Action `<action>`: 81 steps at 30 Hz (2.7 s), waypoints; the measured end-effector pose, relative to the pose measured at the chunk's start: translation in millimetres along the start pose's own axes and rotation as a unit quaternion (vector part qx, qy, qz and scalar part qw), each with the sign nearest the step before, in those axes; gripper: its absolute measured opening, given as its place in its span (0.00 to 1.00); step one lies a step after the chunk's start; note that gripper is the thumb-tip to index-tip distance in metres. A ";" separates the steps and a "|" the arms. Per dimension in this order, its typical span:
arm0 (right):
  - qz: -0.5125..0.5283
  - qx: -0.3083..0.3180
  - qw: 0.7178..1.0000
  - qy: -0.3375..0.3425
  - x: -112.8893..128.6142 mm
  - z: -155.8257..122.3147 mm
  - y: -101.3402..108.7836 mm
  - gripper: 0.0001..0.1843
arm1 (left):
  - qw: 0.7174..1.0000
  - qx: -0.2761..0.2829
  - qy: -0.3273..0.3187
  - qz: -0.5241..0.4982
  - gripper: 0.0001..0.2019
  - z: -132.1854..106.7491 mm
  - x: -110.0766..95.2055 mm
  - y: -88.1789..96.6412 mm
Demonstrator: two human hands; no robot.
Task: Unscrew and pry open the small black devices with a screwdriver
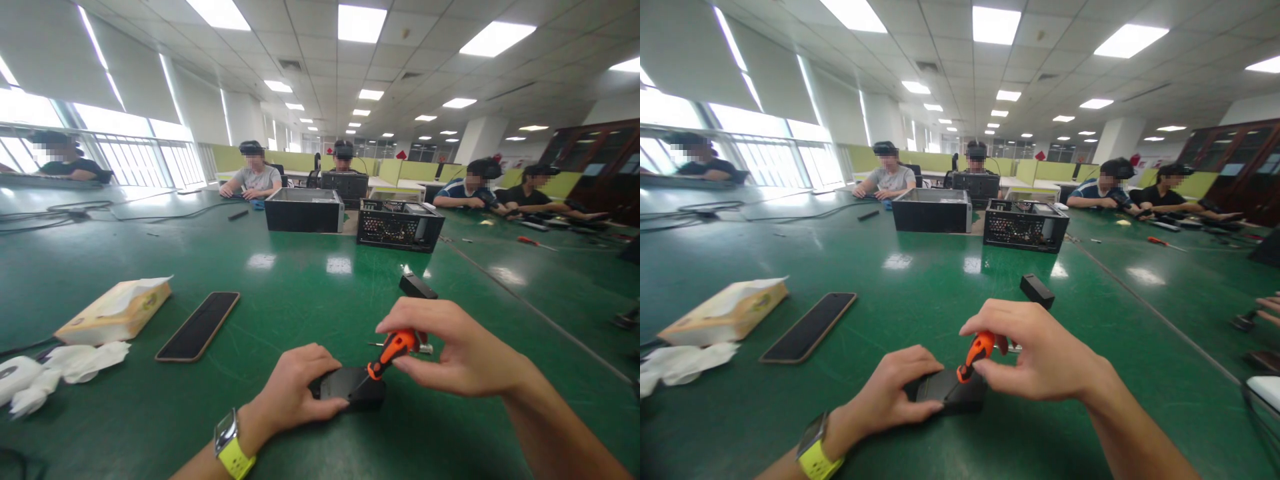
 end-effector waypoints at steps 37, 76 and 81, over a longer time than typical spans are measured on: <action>-0.060 -0.026 0.993 -0.097 -28.7 -5.4 21.9 0.07 | 1.000 0.005 0.000 0.019 0.19 1.1 0.3 0.8; -0.056 -0.024 0.992 -0.113 -41.0 -4.8 19.0 0.09 | 1.000 -0.002 -0.006 0.014 0.18 1.4 -1.3 1.8; -0.050 -0.042 0.993 -0.097 -38.0 -3.6 15.5 0.11 | 1.000 0.001 -0.004 0.012 0.19 0.9 -0.5 1.0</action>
Point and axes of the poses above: each hand's wrist, its own z-axis towards the middle knuckle, its own y-axis out of the back of the hand, x = y × z, the point moved 5 cm from there along z, towards the middle knuckle, and after that the axes turned 1 degree about z, right-handed, at the moved point
